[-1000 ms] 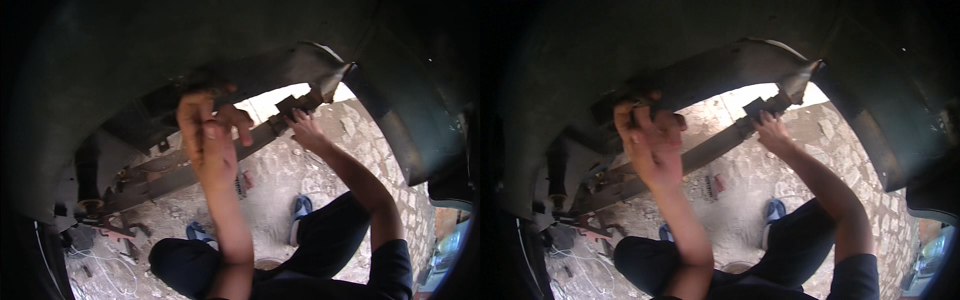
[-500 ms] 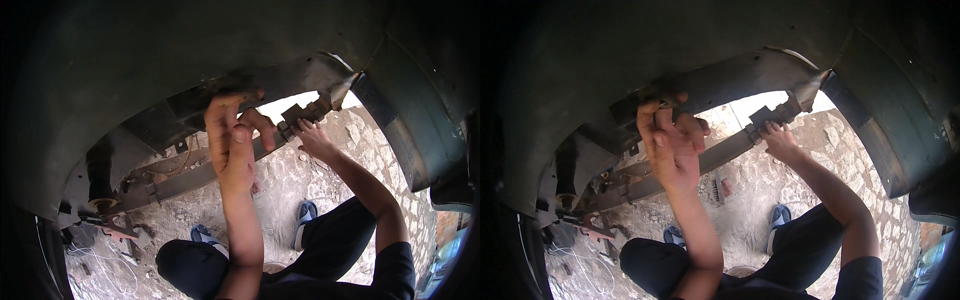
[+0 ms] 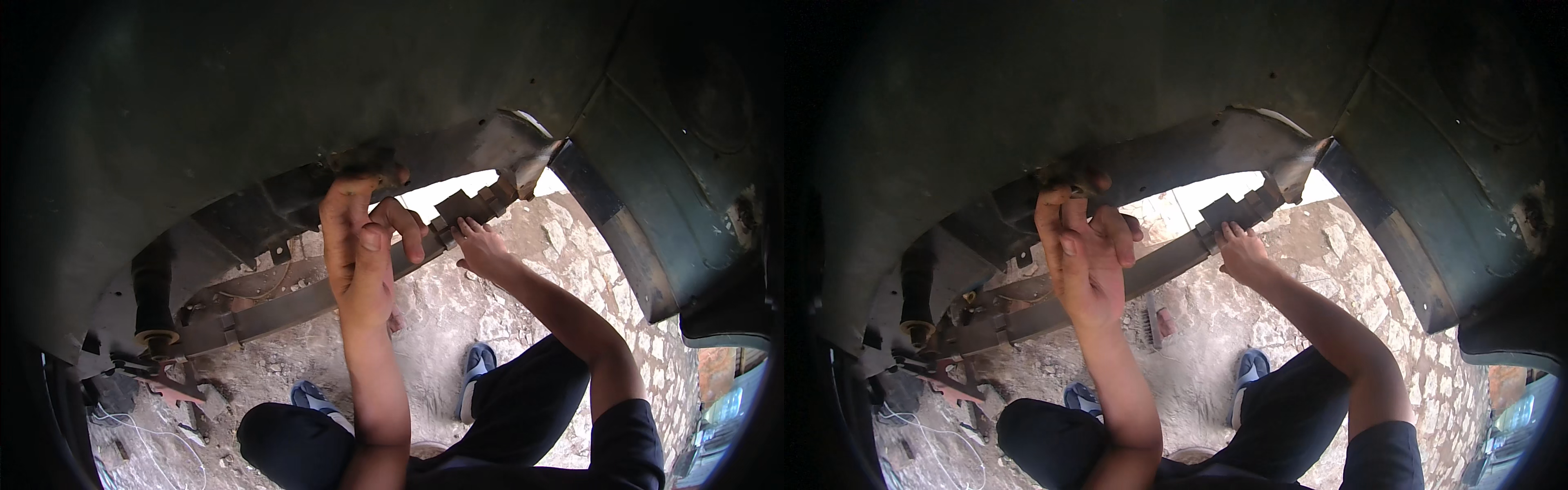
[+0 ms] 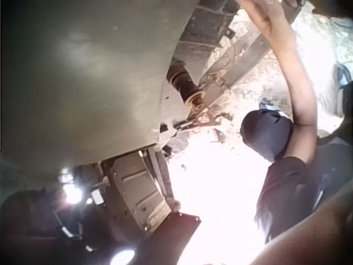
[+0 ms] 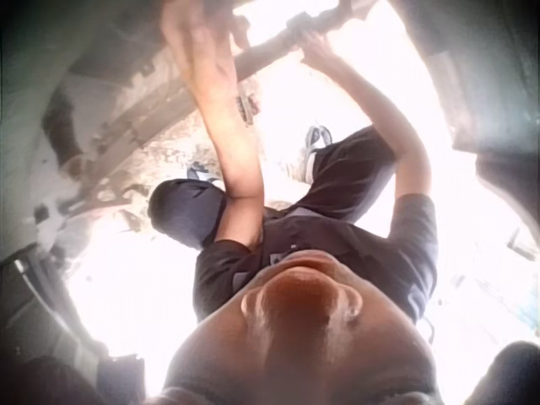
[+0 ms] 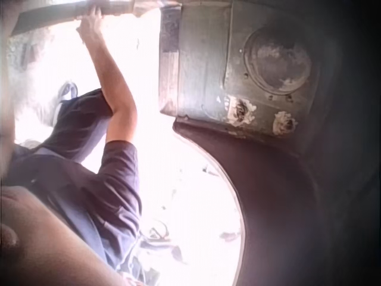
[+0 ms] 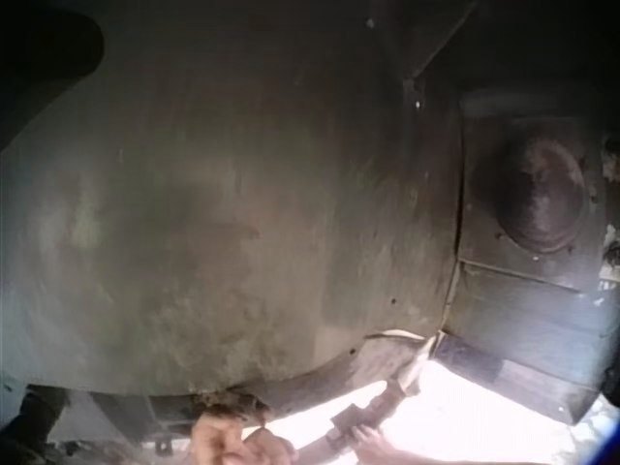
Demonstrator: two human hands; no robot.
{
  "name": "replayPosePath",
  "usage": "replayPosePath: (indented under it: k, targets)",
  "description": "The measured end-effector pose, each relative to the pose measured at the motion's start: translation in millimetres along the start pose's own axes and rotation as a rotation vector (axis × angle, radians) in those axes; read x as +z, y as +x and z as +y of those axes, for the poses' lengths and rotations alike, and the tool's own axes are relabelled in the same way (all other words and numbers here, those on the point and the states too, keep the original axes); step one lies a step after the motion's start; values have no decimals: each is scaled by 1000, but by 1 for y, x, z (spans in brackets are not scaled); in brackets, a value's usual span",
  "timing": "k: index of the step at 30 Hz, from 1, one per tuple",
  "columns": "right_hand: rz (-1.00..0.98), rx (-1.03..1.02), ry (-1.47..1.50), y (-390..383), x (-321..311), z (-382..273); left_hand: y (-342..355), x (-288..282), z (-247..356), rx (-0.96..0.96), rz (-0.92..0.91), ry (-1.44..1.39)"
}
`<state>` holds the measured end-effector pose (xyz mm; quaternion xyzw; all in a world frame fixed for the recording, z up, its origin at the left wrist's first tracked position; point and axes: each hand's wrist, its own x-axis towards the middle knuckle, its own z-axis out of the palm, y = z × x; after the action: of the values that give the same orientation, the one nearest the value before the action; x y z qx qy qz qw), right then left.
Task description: The person crouches under a vehicle and uses a small metal tool to scrape or adjust a metal bracket on the undercarriage. They repeatedly rub the tool against the bracket and surrounding area, occasionally repositioning their hands to reach different spots.
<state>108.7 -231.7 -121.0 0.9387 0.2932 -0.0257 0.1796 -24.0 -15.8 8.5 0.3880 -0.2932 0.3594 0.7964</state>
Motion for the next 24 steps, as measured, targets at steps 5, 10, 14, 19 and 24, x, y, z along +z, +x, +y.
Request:
replayPosePath:
  k: [5,10,14,19,24]
  targets:
    - [111,-30,12,-4,-6,21,1,1,3,-1,-12,30]
    - [38,-43,82,-4,-14,15,1,0,3,2,-17,36]
    - [114,-41,119,-12,-8,21,3,-2,2,22,-42,28]
    - [163,-86,139,-9,-7,33,3,1,1,13,-18,14]
    - [123,-66,143,-12,-13,20,1,1,3,-1,1,27]
